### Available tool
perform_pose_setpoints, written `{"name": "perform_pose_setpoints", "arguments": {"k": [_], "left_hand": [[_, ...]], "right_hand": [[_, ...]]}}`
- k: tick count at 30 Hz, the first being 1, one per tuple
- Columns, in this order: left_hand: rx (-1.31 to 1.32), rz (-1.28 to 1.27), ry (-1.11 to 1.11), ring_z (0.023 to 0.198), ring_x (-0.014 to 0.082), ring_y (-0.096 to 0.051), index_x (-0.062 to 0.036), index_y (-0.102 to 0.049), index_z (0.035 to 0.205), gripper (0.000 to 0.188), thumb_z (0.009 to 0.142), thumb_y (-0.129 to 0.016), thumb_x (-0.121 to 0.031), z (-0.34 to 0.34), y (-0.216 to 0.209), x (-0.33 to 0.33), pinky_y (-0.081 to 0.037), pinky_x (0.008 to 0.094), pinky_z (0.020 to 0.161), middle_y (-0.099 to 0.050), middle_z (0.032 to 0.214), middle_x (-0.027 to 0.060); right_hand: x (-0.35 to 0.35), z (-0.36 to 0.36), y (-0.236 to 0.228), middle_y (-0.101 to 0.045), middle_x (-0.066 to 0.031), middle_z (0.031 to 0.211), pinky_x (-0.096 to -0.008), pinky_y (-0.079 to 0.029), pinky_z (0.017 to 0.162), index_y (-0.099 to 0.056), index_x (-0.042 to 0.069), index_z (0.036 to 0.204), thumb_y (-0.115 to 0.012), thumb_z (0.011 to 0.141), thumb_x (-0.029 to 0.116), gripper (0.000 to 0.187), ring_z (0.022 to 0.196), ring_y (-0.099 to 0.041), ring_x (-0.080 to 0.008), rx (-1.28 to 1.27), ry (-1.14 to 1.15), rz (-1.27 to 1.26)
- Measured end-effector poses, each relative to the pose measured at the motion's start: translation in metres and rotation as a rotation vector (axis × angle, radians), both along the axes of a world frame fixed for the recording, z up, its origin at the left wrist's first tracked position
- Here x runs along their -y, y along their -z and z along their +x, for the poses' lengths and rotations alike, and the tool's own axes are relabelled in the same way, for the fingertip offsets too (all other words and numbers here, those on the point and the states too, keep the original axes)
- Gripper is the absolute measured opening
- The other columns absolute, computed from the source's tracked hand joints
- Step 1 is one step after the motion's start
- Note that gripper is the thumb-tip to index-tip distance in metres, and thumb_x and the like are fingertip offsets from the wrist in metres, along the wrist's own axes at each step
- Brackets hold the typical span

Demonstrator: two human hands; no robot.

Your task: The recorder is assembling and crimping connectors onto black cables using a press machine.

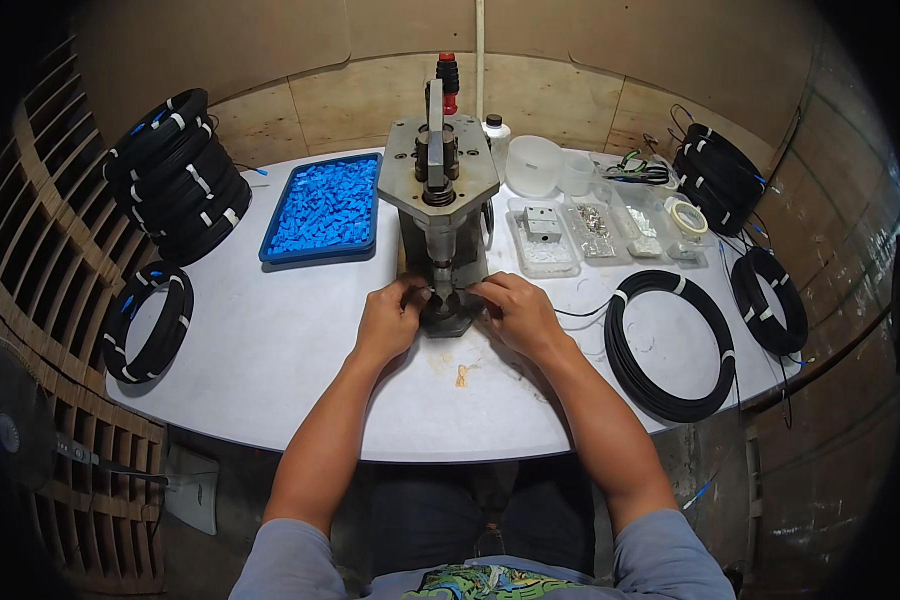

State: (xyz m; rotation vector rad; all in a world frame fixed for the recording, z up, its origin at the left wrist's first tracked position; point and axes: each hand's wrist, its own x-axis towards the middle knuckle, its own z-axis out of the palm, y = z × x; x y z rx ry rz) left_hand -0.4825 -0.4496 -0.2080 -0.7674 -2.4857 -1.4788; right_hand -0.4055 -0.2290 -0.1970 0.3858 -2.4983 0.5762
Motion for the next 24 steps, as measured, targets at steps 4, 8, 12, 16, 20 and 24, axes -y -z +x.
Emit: {"name": "perform_pose_setpoints", "arguments": {"k": [4,8,12,16,20,24], "left_hand": [[0.012,-0.009,-0.005,0.069,0.02,-0.068,0.001,-0.07,0.107,0.02,0.094,-0.066,-0.013,-0.0005,0.0009,-0.0002,-0.053,0.0326,0.068,-0.073,0.079,0.0153],[0.022,-0.015,-0.006,0.069,0.02,-0.068,0.0014,-0.07,0.107,0.02,0.094,-0.066,-0.012,-0.0011,0.0003,-0.0003,-0.053,0.0328,0.068,-0.073,0.079,0.0157],[0.019,-0.01,-0.004,0.069,0.0209,-0.068,0.0014,-0.07,0.107,0.02,0.094,-0.066,-0.013,-0.0001,-0.0015,-0.0003,-0.053,0.0332,0.068,-0.072,0.079,0.0164],[0.016,-0.008,-0.003,0.069,0.0226,-0.068,0.0009,-0.07,0.107,0.02,0.094,-0.066,-0.014,0.0007,-0.0024,0.0,-0.053,0.0339,0.069,-0.072,0.079,0.0169],[0.011,-0.014,0.001,0.07,0.0235,-0.068,0.0003,-0.071,0.106,0.02,0.094,-0.066,-0.014,0.0002,-0.0001,0.0009,-0.053,0.0347,0.069,-0.072,0.079,0.0166],[0.036,-0.018,0.002,0.069,0.0237,-0.068,0.0001,-0.071,0.106,0.02,0.094,-0.065,-0.015,0.0015,-0.0023,0.0003,-0.053,0.035,0.069,-0.072,0.079,0.0165]], "right_hand": [[0.0002,0.0006,-0.0012,-0.069,-0.006,0.097,-0.0376,-0.057,0.073,-0.073,0.013,0.11,-0.069,0.07,-0.005,0.044,0.086,-0.068,-0.028,-0.026,-0.009,0.006],[0.0003,0.0005,-0.0015,-0.068,-0.0056,0.097,-0.0385,-0.057,0.074,-0.073,0.013,0.108,-0.069,0.072,-0.001,0.04,0.09,-0.068,-0.0282,-0.02,-0.003,-0.001],[0.0002,-0.0006,-0.0007,-0.068,-0.0057,0.097,-0.0393,-0.057,0.075,-0.073,0.013,0.106,-0.069,0.074,0.002,0.035,0.093,-0.068,-0.0288,-0.011,0.005,-0.009],[-0.0002,-0.0012,0.0003,-0.068,-0.0055,0.097,-0.039,-0.057,0.075,-0.073,0.013,0.107,-0.069,0.074,0.001,0.035,0.093,-0.068,-0.0285,-0.015,0.005,0.001],[0.0002,-0.0015,0.0025,-0.068,-0.0062,0.096,-0.0379,-0.057,0.073,-0.074,0.013,0.11,-0.069,0.073,-0.004,0.041,0.087,-0.068,-0.0284,-0.072,-0.011,0.006],[-0.0011,-0.0019,0.0041,-0.068,-0.0065,0.097,-0.0379,-0.057,0.074,-0.073,0.013,0.11,-0.07,0.073,-0.003,0.04,0.089,-0.068,-0.0285,-0.09,-0.019,0.016]]}}
